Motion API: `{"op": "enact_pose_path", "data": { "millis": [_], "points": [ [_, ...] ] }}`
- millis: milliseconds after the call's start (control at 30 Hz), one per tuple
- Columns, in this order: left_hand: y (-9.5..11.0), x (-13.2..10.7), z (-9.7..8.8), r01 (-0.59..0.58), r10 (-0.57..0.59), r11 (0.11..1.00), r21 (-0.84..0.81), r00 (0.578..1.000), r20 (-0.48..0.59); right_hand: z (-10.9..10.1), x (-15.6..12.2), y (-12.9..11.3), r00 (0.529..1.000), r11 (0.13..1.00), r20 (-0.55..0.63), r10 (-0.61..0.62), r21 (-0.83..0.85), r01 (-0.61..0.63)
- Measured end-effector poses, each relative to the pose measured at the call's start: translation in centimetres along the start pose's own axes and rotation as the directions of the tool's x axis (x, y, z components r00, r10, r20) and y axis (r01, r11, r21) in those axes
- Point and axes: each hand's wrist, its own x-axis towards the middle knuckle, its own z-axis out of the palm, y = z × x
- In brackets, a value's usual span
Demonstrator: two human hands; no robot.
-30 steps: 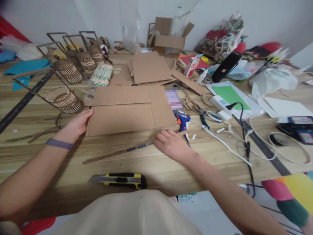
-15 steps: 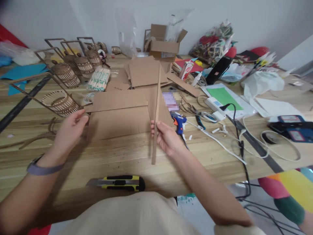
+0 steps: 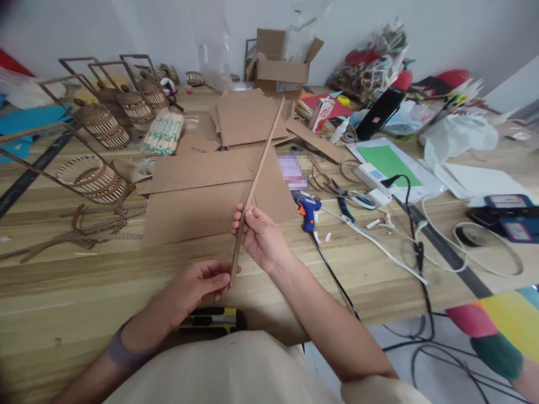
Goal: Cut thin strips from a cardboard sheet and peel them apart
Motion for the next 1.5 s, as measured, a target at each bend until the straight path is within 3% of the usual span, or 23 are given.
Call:
{"op": "enact_pose_path", "data": {
  "millis": [233, 367, 467, 533, 600, 733, 867, 1267, 1500],
  "points": [
    [0.1, 0.6, -0.2, -0.034, 0.036, 0.998, 0.045, 0.998, -0.042, -0.4, -0.6, 0.8, 0.997, 0.982, 0.034, -0.07, -0.176, 0.075],
    [0.2, 0.6, -0.5, -0.079, 0.086, 0.994, 0.072, 0.992, -0.097, -0.9, -2.0, 1.9, 0.984, 0.88, -0.002, -0.18, -0.446, 0.16],
    [0.1, 0.7, -0.9, -0.102, 0.105, 0.994, 0.027, 0.983, -0.151, -1.5, -3.7, 2.7, 0.936, 0.622, 0.051, -0.349, -0.734, 0.272],
    [-0.1, 0.8, -1.1, -0.128, 0.124, 0.992, -0.012, 0.977, -0.173, -1.7, -4.8, 3.1, 0.879, 0.386, 0.199, -0.433, -0.841, 0.38],
    [-0.1, 0.9, -1.3, -0.148, 0.135, 0.988, -0.054, 0.973, -0.186, -1.7, -5.6, 3.3, 0.82, 0.203, 0.371, -0.436, -0.847, 0.491],
    [0.0, 0.9, -1.5, -0.132, 0.101, 0.982, -0.137, 0.972, -0.214, -1.5, -6.1, 3.7, 0.755, 0.046, 0.531, -0.385, -0.806, 0.59],
    [-0.1, 0.8, -1.7, -0.117, 0.076, 0.974, -0.193, 0.975, -0.207, -1.3, -6.1, 3.7, 0.728, -0.009, 0.556, -0.401, -0.798, 0.603],
    [-0.1, 0.9, -1.6, -0.121, 0.065, 0.958, -0.259, 0.975, -0.215, -0.6, -6.0, 3.7, 0.736, 0.01, 0.532, -0.418, -0.808, 0.589],
    [-0.2, 0.8, -1.6, -0.099, 0.046, 0.962, -0.253, 0.977, -0.209, -0.5, -5.8, 3.8, 0.696, -0.11, 0.568, -0.439, -0.803, 0.585]
  ]
}}
